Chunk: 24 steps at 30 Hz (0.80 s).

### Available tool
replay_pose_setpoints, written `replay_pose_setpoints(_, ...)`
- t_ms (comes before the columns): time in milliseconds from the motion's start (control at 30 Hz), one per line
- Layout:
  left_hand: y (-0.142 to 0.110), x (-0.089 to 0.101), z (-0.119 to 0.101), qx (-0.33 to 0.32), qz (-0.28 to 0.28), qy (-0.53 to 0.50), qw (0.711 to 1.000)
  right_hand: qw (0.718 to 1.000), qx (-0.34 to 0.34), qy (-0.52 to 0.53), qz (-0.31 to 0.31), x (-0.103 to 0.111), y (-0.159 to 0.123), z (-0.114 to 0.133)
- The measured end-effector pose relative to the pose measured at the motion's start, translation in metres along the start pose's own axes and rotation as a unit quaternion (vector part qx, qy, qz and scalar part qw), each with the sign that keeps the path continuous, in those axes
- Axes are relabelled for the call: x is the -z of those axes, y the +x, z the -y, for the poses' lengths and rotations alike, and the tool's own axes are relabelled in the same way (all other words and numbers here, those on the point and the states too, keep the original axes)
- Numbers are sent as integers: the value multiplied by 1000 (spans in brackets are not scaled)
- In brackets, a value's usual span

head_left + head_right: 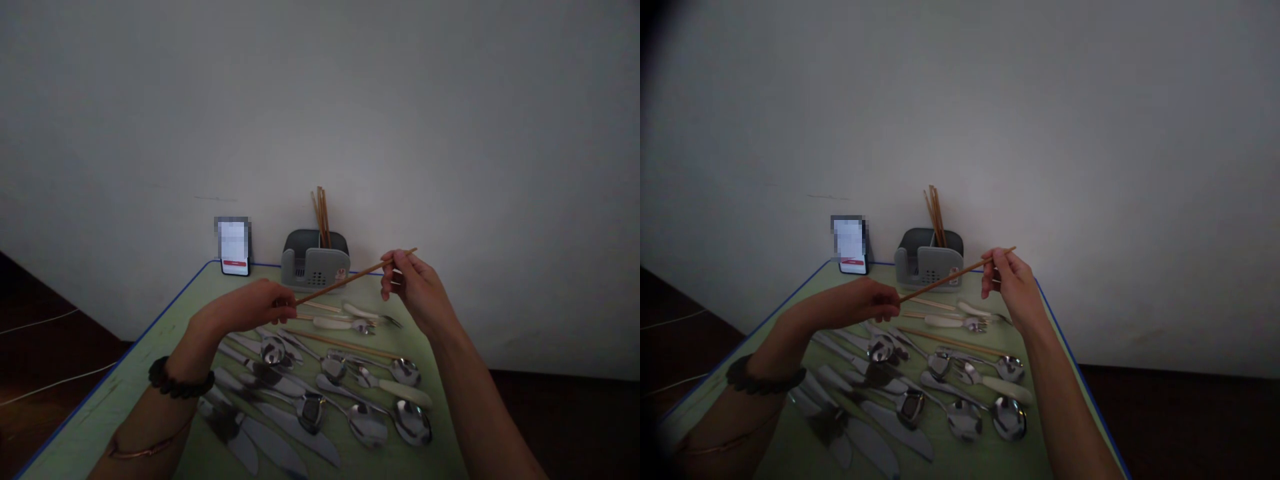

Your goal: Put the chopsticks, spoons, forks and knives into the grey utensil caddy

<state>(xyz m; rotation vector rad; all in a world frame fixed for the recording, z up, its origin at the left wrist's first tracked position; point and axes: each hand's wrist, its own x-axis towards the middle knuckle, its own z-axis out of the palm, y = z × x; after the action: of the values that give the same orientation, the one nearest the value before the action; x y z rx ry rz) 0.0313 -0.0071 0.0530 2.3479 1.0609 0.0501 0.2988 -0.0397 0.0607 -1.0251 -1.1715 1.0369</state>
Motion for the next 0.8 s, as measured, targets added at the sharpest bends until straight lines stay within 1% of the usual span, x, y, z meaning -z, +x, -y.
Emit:
replay_pose_setpoints(133, 0, 0, -1, -11, -7, -20, 1000, 999, 25, 10, -24, 2, 0, 2)
replay_pose_setpoints(267, 1, -1, -1, -8, -19, -13, 1000, 999, 35, 1, -2, -3, -3, 3)
replay_pose_setpoints(400, 2, -1, 2, -10, -32, 27, 999, 999, 35, 4, 14, -6, -6, 3)
replay_pose_setpoints(633, 4, -2, 5, -16, -57, 43, 997, 997, 77, 11, -29, -2, -5, 5)
replay_pose_setpoints(800, 4, -2, 8, 4, -57, 43, 997, 998, 65, -3, -22, -4, -6, 5)
